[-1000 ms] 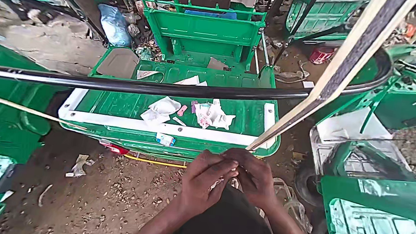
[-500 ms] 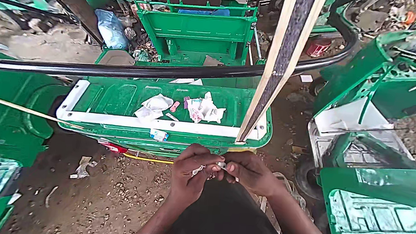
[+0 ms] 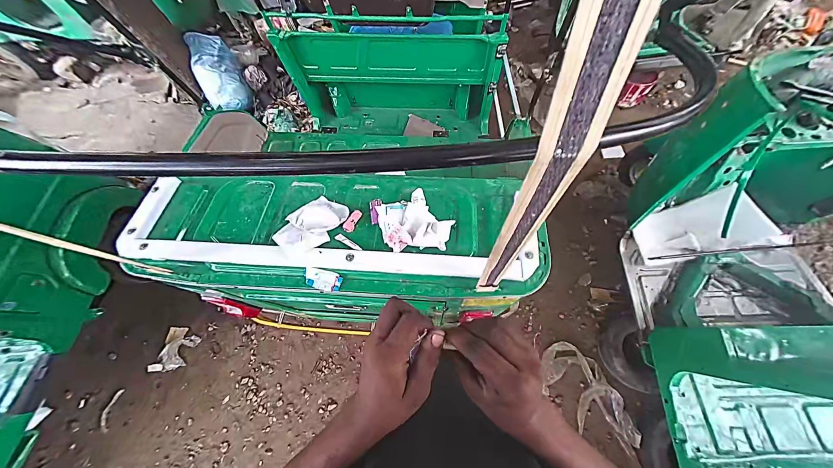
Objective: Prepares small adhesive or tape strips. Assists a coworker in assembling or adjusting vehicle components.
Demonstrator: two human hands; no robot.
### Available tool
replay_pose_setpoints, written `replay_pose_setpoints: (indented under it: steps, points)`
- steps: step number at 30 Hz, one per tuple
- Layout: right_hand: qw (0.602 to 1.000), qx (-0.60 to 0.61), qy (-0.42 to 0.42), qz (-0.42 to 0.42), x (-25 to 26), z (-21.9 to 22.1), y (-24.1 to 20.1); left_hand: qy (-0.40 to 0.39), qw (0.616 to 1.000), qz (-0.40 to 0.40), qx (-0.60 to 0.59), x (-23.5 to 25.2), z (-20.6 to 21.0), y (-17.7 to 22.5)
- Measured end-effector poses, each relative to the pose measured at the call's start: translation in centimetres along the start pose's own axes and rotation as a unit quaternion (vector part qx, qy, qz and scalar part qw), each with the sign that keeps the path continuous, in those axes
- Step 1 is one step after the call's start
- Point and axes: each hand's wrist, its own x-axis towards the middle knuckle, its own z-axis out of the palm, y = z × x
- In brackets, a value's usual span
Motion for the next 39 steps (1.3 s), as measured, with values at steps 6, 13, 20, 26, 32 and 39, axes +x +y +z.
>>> replay_pose_setpoints:
  steps: [6, 13, 20, 26, 32, 39]
  points:
    - [0.998, 0.04, -0.042, 0.028, -0.5, 1.9, -0.1, -0.007, 0.998, -0.05, -0.034, -0.7, -0.8, -2.1]
    - [0.979, 0.134, -0.069, 0.135, 0.1, 4.4, -0.1, 0.087, 0.956, -0.213, -0.181, -0.3, -3.1, -4.4]
    - [0.889, 0.395, -0.045, 0.227, 1.9, 7.0, 0.0, 0.034, 0.964, -0.117, -0.236, -0.9, -5.1, -6.1]
    - [0.857, 0.45, -0.045, 0.247, 3.3, 9.7, 0.2, -0.077, 0.979, -0.066, -0.174, -0.2, -7.6, -8.1]
    - [0.798, 0.529, -0.133, 0.258, 3.9, 12.3, 0.8, -0.192, 0.933, -0.055, -0.298, 0.6, -9.6, -12.2]
    - [0.89, 0.198, 0.058, 0.407, 4.7, 14.4, 8.2, -0.142, 0.965, -0.062, -0.212, -0.1, -12.6, -14.1]
